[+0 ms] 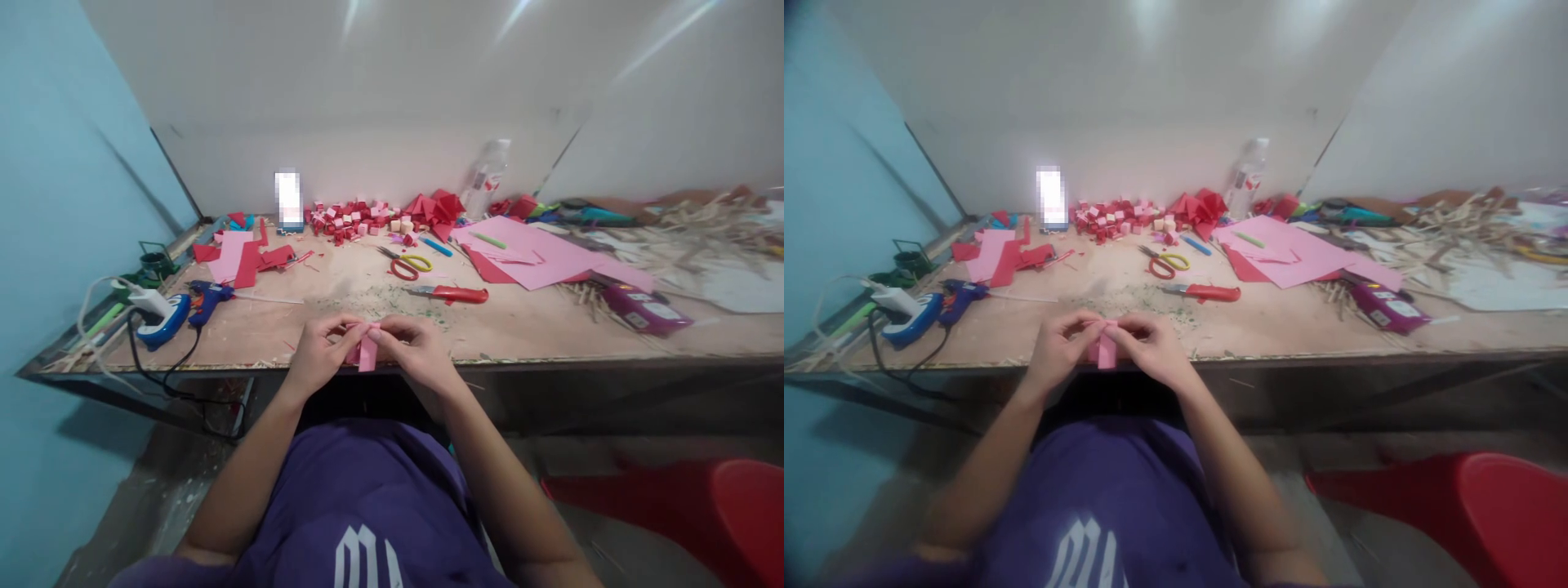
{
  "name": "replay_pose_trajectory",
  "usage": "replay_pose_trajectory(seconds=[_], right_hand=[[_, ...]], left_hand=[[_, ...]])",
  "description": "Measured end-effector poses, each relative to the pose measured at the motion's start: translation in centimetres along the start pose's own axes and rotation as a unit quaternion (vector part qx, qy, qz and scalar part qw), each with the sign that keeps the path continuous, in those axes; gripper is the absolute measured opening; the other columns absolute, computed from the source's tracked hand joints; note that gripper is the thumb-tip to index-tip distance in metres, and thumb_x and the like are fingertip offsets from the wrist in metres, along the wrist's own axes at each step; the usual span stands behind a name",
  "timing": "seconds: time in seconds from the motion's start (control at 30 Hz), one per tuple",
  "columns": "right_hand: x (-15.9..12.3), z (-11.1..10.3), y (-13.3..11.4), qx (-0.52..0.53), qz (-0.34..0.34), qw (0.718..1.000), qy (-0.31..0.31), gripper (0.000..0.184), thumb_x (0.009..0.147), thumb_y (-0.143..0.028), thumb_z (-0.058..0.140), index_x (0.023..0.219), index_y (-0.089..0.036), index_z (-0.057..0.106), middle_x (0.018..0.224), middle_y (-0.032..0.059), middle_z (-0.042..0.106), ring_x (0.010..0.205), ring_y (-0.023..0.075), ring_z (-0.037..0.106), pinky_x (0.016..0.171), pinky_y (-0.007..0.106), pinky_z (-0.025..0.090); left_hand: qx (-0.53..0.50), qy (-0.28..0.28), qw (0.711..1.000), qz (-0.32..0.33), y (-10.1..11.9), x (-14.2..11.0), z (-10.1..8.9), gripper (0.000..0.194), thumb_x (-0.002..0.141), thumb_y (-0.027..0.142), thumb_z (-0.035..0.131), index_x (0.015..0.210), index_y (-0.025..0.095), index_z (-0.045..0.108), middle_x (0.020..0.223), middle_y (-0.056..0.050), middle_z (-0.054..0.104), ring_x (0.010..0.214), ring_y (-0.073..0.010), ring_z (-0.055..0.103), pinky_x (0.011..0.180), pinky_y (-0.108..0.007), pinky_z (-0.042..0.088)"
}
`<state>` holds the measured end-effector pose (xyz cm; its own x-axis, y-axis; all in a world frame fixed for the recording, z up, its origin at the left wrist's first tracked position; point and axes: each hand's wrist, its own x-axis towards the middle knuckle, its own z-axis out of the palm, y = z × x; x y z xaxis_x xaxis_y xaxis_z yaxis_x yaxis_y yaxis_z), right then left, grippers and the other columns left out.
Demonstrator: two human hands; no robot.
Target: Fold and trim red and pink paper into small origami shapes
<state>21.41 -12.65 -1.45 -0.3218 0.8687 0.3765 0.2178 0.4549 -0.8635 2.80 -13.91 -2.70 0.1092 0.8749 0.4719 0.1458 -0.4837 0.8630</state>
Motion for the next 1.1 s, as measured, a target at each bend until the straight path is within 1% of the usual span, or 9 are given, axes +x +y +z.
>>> replay_pose_trajectory(seconds=[0.2,0.4,0.5,0.57,0.67,0.8,0.93,1.0,1.1], right_hand=[[-0.19,0.11,0.15,-0.003,-0.004,1.0,0.02,0.033,0.091,-0.048,0.07,0.08,-0.019,0.08,0.077,0.0053,0.075,0.07,0.0197,0.065,0.067,0.031,0.05],[-0.12,0.16,0.19,-0.004,-0.008,0.999,0.031,0.026,0.091,-0.042,0.071,0.084,-0.019,0.081,0.079,0.0056,0.077,0.072,0.0198,0.066,0.067,0.03,0.049],[0.0,0.1,0.16,-0.012,-0.007,1.0,0.011,0.024,0.091,-0.039,0.07,0.087,-0.018,0.081,0.081,0.0053,0.077,0.073,0.0192,0.066,0.067,0.03,0.048],[0.08,0.03,0.19,-0.026,-0.006,1.0,-0.005,0.026,0.092,-0.038,0.068,0.084,-0.017,0.081,0.078,0.0047,0.075,0.071,0.0185,0.064,0.067,0.03,0.047],[0.2,-0.08,0.24,-0.033,-0.001,0.999,-0.01,0.03,0.093,-0.039,0.066,0.079,-0.016,0.079,0.072,0.0037,0.072,0.067,0.0176,0.061,0.065,0.029,0.045],[0.31,-0.08,0.09,-0.013,0.015,0.999,-0.027,0.031,0.092,-0.042,0.066,0.081,-0.016,0.079,0.076,0.004,0.073,0.067,0.0168,0.059,0.063,0.028,0.044],[0.39,-0.02,0.03,-0.01,0.026,0.997,-0.075,0.039,0.093,-0.049,0.064,0.075,-0.015,0.075,0.064,0.0011,0.062,0.059,0.0138,0.05,0.055,0.026,0.038],[0.44,-0.04,0.16,-0.019,0.026,0.996,-0.079,0.043,0.094,-0.051,0.062,0.071,-0.015,0.073,0.06,0.0,0.056,0.057,0.0129,0.045,0.053,0.026,0.035],[0.51,-0.04,0.37,-0.023,0.032,0.996,-0.082,0.043,0.094,-0.05,0.063,0.069,-0.015,0.071,0.058,-0.0007,0.053,0.055,0.0124,0.043,0.053,0.026,0.032]], left_hand=[[0.014,0.0,1.0,0.006,-0.02,0.09,0.03,0.02,0.092,0.036,0.068,0.085,0.019,0.076,0.084,-0.003,0.076,0.079,-0.0164,0.07,0.074,-0.026,0.055],[0.005,0.017,1.0,-0.021,-0.5,0.13,0.23,0.022,0.089,0.038,0.071,0.087,0.017,0.078,0.085,-0.004,0.077,0.078,-0.0179,0.071,0.074,-0.027,0.056],[-0.006,0.022,0.999,-0.026,-0.6,0.06,0.23,0.023,0.089,0.039,0.072,0.09,0.017,0.078,0.087,-0.004,0.078,0.08,-0.018,0.072,0.076,-0.027,0.056],[-0.013,0.029,0.999,-0.023,-0.51,0.05,0.23,0.022,0.089,0.038,0.072,0.09,0.017,0.079,0.088,-0.004,0.078,0.081,-0.0177,0.072,0.077,-0.026,0.056],[-0.015,0.038,0.999,-0.017,-0.25,0.16,0.23,0.019,0.089,0.036,0.072,0.088,0.018,0.079,0.084,-0.003,0.077,0.078,-0.017,0.071,0.075,-0.026,0.055],[-0.018,0.052,0.998,-0.014,-0.04,0.39,0.19,0.02,0.088,0.036,0.072,0.085,0.018,0.078,0.08,-0.002,0.076,0.075,-0.016,0.069,0.073,-0.025,0.055],[-0.018,0.075,0.997,-0.017,-0.16,0.47,0.13,0.023,0.087,0.039,0.073,0.083,0.017,0.077,0.077,-0.003,0.074,0.072,-0.0165,0.068,0.07,-0.026,0.054],[-0.021,0.072,0.997,-0.017,-0.29,0.48,0.12,0.023,0.087,0.04,0.072,0.083,0.017,0.077,0.078,-0.003,0.075,0.073,-0.017,0.068,0.071,-0.027,0.054],[-0.025,0.072,0.997,-0.018,-0.45,0.54,0.12,0.023,0.086,0.04,0.073,0.084,0.017,0.077,0.079,-0.003,0.075,0.074,-0.0172,0.068,0.072,-0.027,0.054]])
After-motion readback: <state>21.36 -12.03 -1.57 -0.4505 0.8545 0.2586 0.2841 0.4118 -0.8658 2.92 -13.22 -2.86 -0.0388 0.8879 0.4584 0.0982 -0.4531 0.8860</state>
